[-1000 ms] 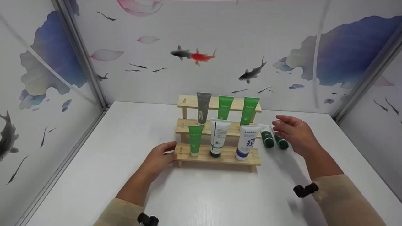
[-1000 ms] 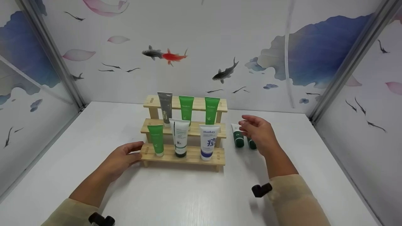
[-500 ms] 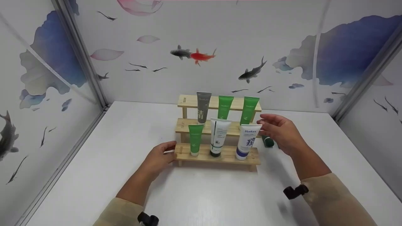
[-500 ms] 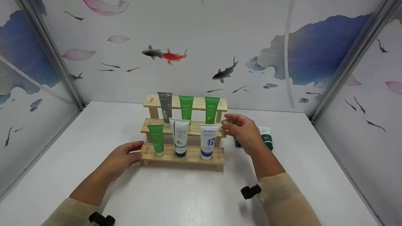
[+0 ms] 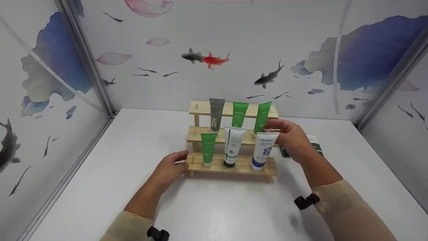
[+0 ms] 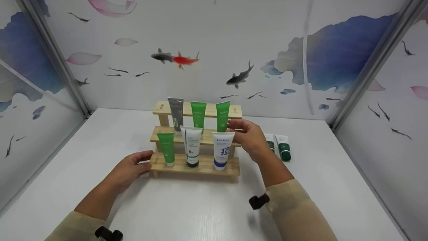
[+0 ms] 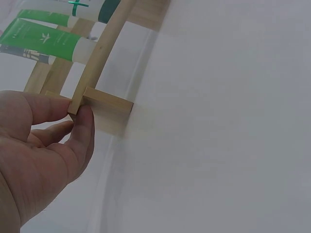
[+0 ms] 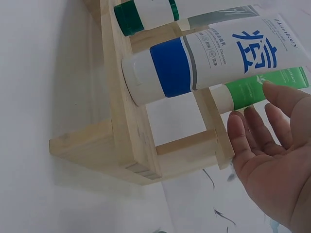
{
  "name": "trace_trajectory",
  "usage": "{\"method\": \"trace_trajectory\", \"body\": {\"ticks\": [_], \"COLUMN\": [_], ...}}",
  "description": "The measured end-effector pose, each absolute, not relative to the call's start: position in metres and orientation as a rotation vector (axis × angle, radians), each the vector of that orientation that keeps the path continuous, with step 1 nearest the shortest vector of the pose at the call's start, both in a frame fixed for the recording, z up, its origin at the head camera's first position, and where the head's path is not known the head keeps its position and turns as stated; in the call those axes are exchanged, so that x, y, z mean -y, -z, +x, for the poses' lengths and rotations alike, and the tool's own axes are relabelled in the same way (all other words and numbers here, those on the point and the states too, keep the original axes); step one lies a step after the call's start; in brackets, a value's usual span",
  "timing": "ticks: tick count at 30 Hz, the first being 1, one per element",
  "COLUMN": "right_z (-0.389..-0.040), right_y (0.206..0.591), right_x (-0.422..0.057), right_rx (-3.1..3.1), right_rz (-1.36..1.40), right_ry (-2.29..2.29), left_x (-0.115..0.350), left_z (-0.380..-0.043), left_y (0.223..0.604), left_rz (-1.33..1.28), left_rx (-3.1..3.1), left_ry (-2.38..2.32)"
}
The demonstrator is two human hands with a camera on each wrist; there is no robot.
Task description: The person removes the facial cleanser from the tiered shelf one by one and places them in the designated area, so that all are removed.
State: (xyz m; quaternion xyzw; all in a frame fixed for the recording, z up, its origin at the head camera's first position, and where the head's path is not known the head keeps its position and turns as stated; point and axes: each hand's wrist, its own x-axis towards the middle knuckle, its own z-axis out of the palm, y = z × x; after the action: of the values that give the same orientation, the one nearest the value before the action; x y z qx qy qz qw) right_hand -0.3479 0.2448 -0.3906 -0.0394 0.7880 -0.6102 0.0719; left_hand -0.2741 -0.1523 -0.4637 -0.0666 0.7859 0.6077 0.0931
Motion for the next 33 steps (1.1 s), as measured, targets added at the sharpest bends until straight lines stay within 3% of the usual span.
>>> {"method": "trace_trajectory", "body": {"ticks": [33], "right_z": [-0.355], "right_y": [0.383], "right_x": [-0.231], "right_rx": [-2.471], "right_rz": [-0.019], "right_ry": [1.658], "left_x": [0.154], "left_z": [-0.273], "left_y": [0.466], "left_rz": [-0.14], "left_rx": [-2.323], "left_ry": [-1.837]}}
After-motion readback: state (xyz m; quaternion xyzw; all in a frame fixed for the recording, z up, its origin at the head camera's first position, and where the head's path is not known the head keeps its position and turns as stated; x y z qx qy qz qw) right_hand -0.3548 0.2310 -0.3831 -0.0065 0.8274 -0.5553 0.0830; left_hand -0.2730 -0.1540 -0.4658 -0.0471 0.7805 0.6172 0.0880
